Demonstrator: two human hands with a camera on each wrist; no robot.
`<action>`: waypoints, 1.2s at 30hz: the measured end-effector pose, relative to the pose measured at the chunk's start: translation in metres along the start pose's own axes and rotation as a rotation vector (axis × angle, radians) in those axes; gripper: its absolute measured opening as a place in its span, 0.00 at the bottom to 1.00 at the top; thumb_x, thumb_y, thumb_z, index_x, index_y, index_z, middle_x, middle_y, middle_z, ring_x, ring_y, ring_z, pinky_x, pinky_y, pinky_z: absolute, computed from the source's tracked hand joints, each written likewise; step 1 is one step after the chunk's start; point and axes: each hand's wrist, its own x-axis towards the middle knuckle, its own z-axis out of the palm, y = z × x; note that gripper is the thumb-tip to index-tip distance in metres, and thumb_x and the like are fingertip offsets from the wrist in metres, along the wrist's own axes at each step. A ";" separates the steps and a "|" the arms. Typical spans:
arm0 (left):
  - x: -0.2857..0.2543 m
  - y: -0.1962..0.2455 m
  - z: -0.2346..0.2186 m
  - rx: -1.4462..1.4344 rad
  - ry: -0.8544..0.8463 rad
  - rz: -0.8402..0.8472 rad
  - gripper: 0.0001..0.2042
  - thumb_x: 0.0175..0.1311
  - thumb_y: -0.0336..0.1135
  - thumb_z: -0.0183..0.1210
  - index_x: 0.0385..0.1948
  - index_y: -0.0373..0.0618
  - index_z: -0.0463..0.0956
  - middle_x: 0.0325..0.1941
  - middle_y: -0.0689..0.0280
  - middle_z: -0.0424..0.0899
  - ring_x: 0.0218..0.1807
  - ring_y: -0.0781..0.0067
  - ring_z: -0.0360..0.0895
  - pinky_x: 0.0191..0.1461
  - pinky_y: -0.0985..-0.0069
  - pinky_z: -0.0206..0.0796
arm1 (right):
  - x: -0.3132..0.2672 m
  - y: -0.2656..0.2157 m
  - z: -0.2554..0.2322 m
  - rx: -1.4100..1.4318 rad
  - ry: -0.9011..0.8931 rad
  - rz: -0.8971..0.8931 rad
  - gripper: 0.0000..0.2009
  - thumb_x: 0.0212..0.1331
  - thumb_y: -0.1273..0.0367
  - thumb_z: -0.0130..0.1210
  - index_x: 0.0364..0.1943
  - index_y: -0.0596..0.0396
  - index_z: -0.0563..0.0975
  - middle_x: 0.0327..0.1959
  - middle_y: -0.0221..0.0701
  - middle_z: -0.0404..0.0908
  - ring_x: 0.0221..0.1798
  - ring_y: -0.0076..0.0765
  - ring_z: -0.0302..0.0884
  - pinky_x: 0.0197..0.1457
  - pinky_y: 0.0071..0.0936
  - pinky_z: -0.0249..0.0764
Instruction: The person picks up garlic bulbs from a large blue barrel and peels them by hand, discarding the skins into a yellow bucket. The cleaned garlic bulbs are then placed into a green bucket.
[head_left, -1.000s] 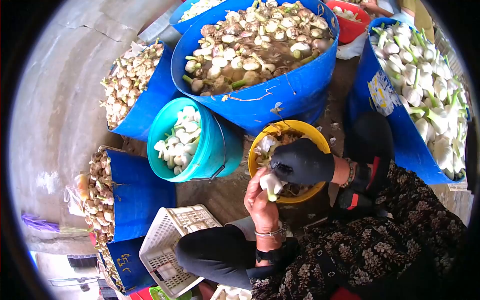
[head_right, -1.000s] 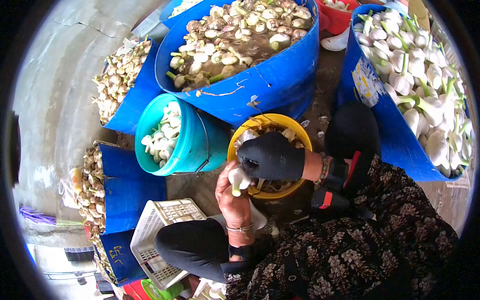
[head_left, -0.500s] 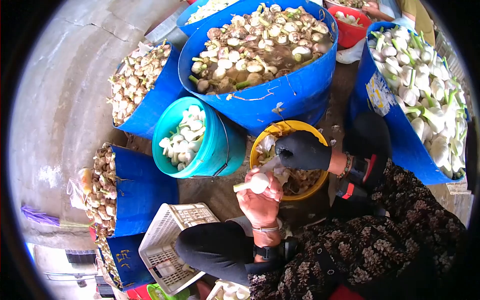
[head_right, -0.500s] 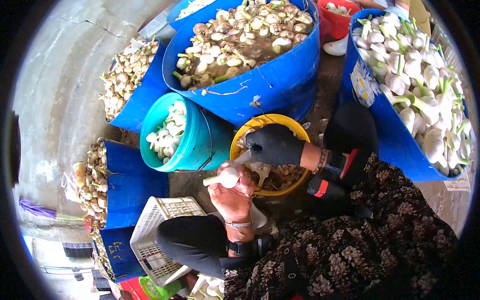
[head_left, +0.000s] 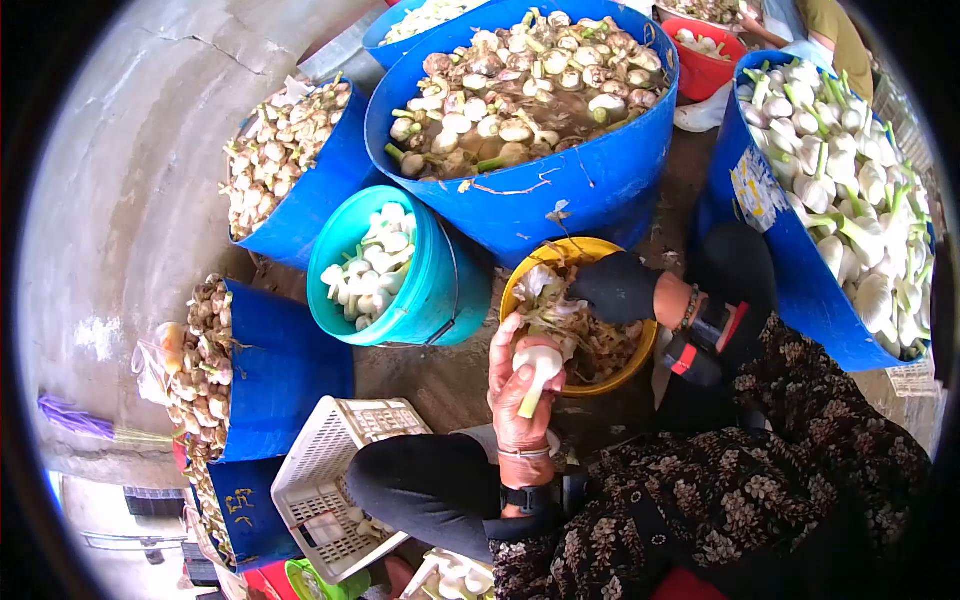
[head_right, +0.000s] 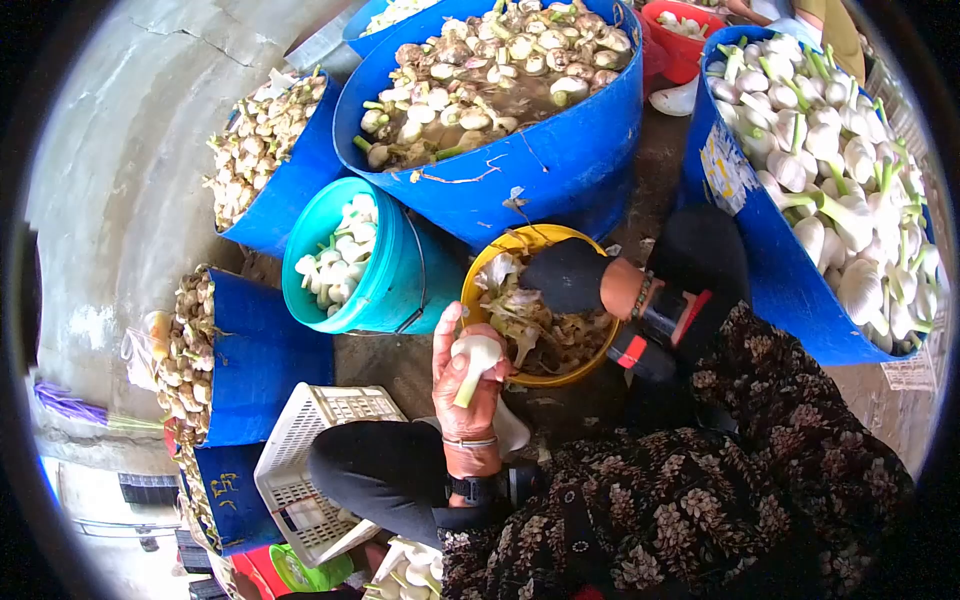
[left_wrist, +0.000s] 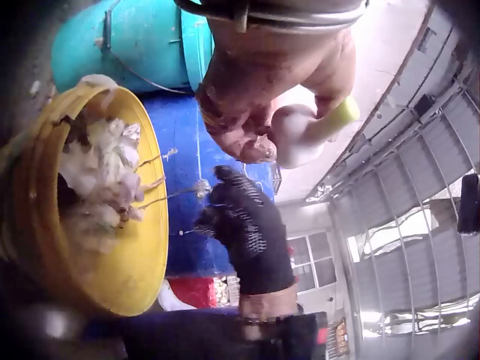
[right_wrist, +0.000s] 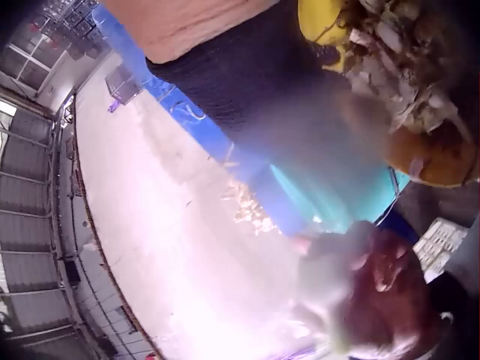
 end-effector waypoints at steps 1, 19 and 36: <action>0.000 0.001 -0.001 -0.001 0.003 0.008 0.32 0.53 0.36 0.63 0.62 0.45 0.59 0.40 0.56 0.74 0.32 0.69 0.73 0.29 0.76 0.69 | 0.001 -0.011 -0.013 -0.002 -0.002 -0.008 0.07 0.50 0.68 0.53 0.32 0.52 0.80 0.32 0.42 0.80 0.35 0.48 0.78 0.39 0.41 0.72; 0.065 0.075 -0.007 0.249 0.392 0.113 0.11 0.62 0.39 0.56 0.40 0.44 0.74 0.33 0.63 0.80 0.32 0.68 0.79 0.26 0.77 0.70 | 0.011 0.007 -0.091 0.608 0.459 -0.060 0.08 0.58 0.67 0.55 0.33 0.59 0.76 0.24 0.38 0.75 0.29 0.36 0.76 0.35 0.32 0.71; 0.032 -0.039 -0.012 1.410 -0.112 0.111 0.21 0.60 0.41 0.60 0.54 0.46 0.71 0.26 0.57 0.81 0.24 0.58 0.77 0.28 0.62 0.69 | 0.177 0.156 -0.135 -0.081 -0.003 0.430 0.18 0.40 0.54 0.61 0.31 0.52 0.83 0.34 0.39 0.82 0.38 0.51 0.79 0.43 0.45 0.73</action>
